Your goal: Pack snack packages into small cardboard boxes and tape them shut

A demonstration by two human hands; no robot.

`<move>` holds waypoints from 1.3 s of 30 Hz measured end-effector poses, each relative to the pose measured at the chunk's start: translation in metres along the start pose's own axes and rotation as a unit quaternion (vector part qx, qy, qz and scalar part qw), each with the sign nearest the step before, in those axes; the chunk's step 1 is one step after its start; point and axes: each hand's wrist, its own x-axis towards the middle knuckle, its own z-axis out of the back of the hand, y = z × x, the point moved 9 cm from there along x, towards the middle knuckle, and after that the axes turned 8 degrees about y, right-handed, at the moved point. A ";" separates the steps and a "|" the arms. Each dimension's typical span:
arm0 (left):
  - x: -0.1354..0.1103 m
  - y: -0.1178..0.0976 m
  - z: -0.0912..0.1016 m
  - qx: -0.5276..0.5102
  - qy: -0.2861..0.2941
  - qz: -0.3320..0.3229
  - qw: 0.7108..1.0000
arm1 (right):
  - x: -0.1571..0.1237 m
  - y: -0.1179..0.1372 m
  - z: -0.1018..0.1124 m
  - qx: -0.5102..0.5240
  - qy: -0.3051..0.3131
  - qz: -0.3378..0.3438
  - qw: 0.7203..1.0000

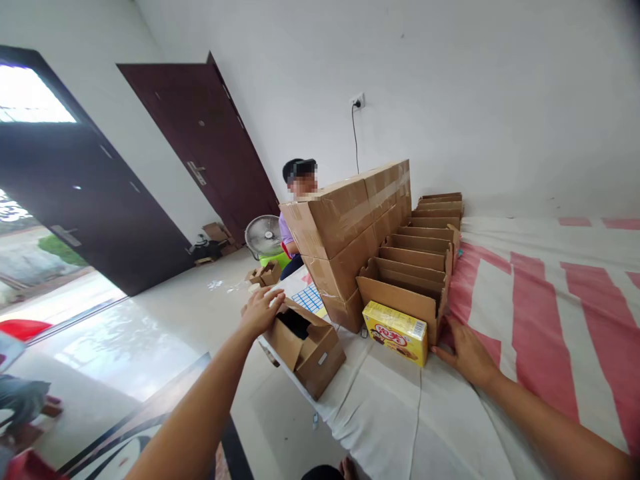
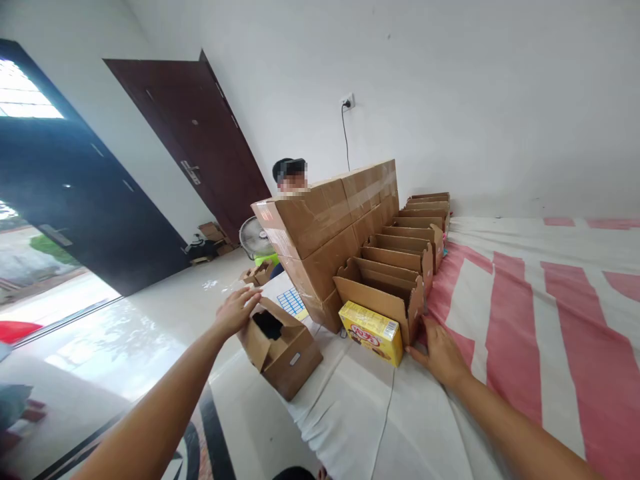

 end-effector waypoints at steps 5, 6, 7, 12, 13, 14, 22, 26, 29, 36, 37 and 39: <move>0.015 0.023 -0.052 0.018 0.121 0.051 0.991 | 0.001 0.003 0.001 -0.016 0.005 0.005 1.000; 0.015 0.023 -0.056 0.023 0.133 0.052 0.990 | 0.001 0.003 0.001 -0.019 0.007 0.004 1.000; 0.015 0.022 -0.058 0.028 0.142 0.050 0.988 | 0.001 0.003 0.001 -0.021 0.007 0.004 1.000; 0.006 0.005 -0.060 0.056 0.193 0.015 0.979 | 0.001 0.003 0.000 -0.024 0.006 0.011 1.000; 0.001 -0.001 -0.061 0.061 0.204 0.004 0.977 | 0.001 0.003 0.001 -0.022 0.004 0.010 1.000; -0.004 -0.008 -0.063 0.065 0.215 -0.008 0.974 | 0.002 0.004 0.002 -0.020 0.004 0.008 1.000; -0.077 -0.084 -0.076 0.039 0.301 -0.107 0.947 | 0.002 0.019 0.007 -0.031 0.070 -0.029 0.997; -0.106 -0.105 -0.078 -0.044 0.293 -0.122 0.947 | -0.013 0.031 0.017 -0.031 0.150 -0.019 0.988; -0.124 -0.119 -0.077 -0.213 0.289 -0.167 0.918 | -0.045 0.040 0.045 -0.018 0.197 -0.002 0.980; -0.161 -0.163 -0.095 -0.477 0.333 -0.145 0.801 | -0.169 0.039 0.107 -0.013 0.310 -0.006 0.951; -0.166 -0.171 -0.098 -0.492 0.326 -0.138 0.795 | -0.182 0.037 0.111 -0.028 0.311 -0.011 0.950; -0.174 -0.188 -0.103 -0.523 0.313 -0.131 0.782 | -0.201 0.035 0.115 -0.055 0.304 -0.014 0.951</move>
